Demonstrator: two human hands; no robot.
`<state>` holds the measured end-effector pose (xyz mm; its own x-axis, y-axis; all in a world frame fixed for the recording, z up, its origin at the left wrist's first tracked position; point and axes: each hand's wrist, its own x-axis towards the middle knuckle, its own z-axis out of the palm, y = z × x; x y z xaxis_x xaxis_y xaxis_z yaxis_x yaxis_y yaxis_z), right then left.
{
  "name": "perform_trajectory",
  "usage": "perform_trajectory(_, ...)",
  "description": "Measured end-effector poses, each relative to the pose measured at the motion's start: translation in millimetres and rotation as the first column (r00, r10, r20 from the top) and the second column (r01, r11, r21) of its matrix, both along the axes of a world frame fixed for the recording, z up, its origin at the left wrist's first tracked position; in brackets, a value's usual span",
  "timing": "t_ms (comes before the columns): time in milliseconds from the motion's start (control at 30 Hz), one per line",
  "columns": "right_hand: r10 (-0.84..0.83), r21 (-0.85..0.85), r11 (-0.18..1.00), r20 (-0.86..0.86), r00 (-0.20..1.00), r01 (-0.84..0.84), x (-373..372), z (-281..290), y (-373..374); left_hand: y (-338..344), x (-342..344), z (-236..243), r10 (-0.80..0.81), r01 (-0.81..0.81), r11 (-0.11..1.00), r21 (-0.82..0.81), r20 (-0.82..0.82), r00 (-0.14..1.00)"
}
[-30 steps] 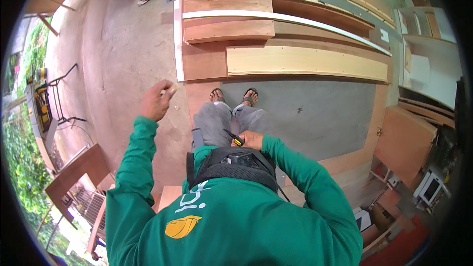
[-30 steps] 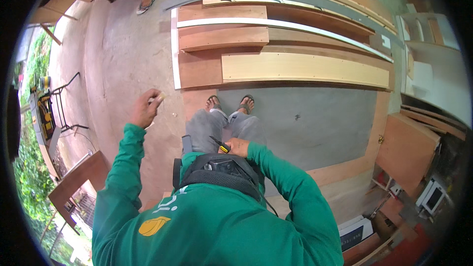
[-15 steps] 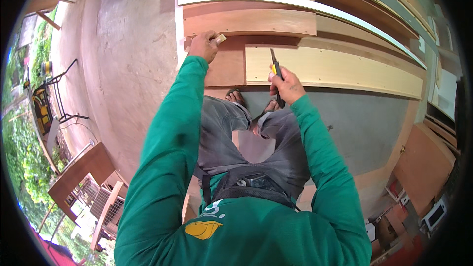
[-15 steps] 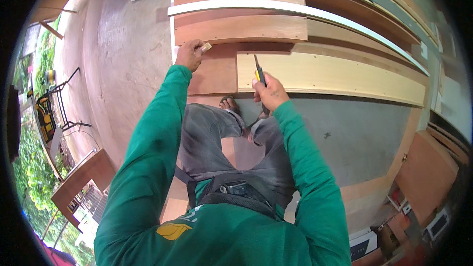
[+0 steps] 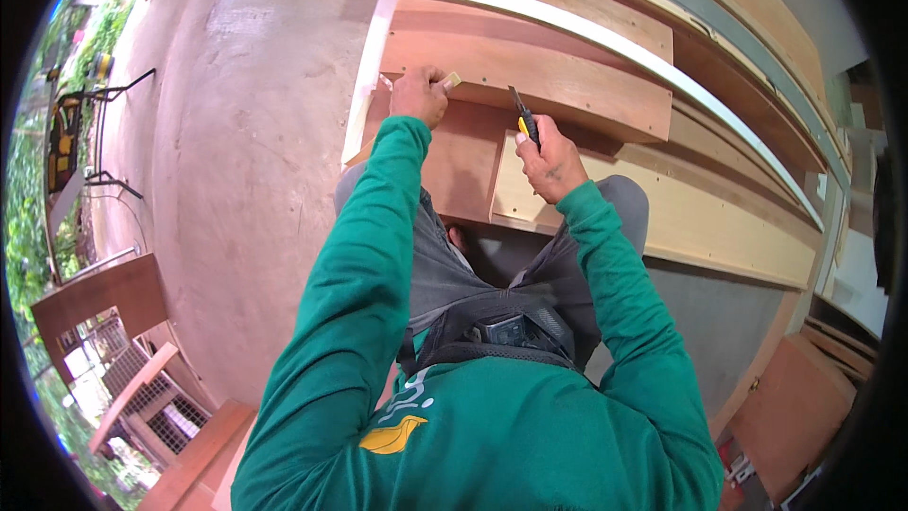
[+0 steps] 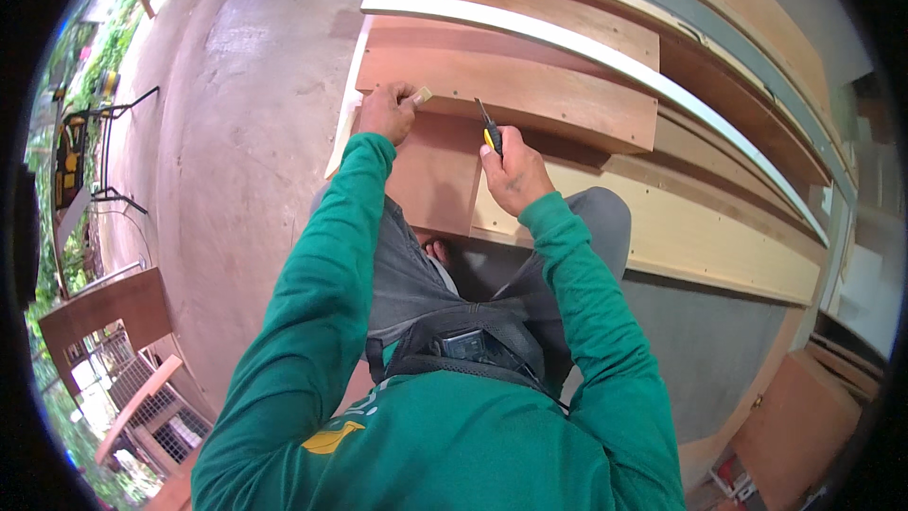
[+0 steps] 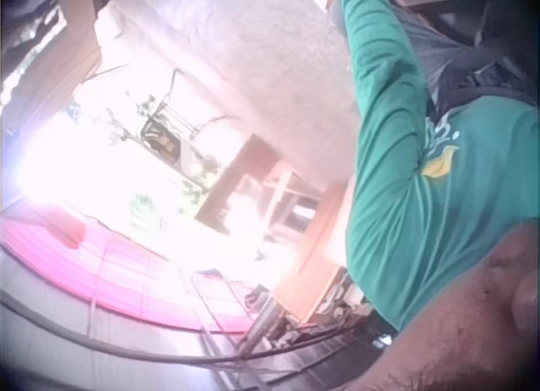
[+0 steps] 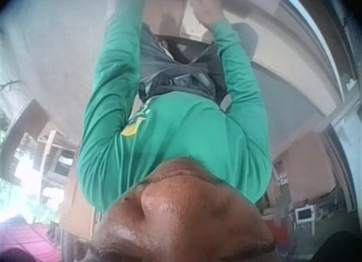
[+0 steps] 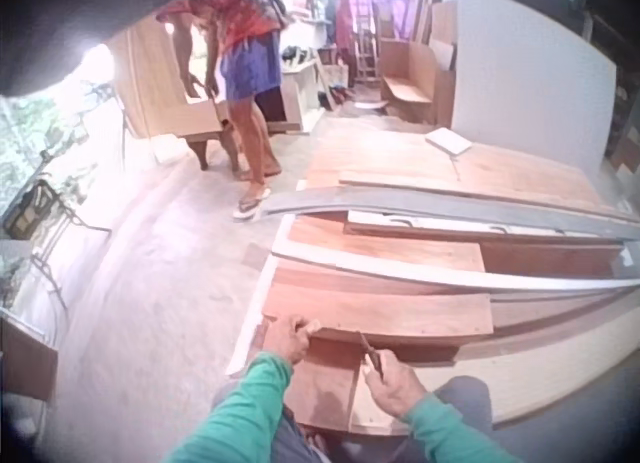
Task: The person applies thin wooden edge banding to the edges of a large wooden panel. They measure and cut the strips with a utility knife, then press them onto the panel edges to cover the exposed sides.
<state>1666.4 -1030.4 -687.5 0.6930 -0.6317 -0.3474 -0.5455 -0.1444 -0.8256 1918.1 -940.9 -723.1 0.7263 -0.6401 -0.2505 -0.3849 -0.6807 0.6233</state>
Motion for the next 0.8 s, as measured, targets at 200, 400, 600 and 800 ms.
perform_trajectory(200,0.184,-0.179,0.971,0.138,0.973,-0.158,6.5,7.9,1.7,0.9,2.2,6.6,0.083,-0.081,0.995,0.059,-0.018,0.996)
perform_trajectory(400,0.229,-0.246,0.949,0.097,0.968,-0.2,3.7,12.0,4.0,0.0,-0.3,-7.3,0.228,-0.232,0.969,0.083,0.054,0.972)
perform_trajectory(600,0.244,-0.254,0.945,0.12,0.962,-0.207,-3.6,-1.7,8.9,1.4,15.8,-7.7,0.218,-0.221,0.975,0.036,0.074,0.973)
perform_trajectory(800,0.246,-0.292,0.937,0.154,0.957,-0.194,5.9,1.8,0.2,-1.1,21.8,-8.2,0.186,-0.188,0.98,-0.057,-0.036,0.982)
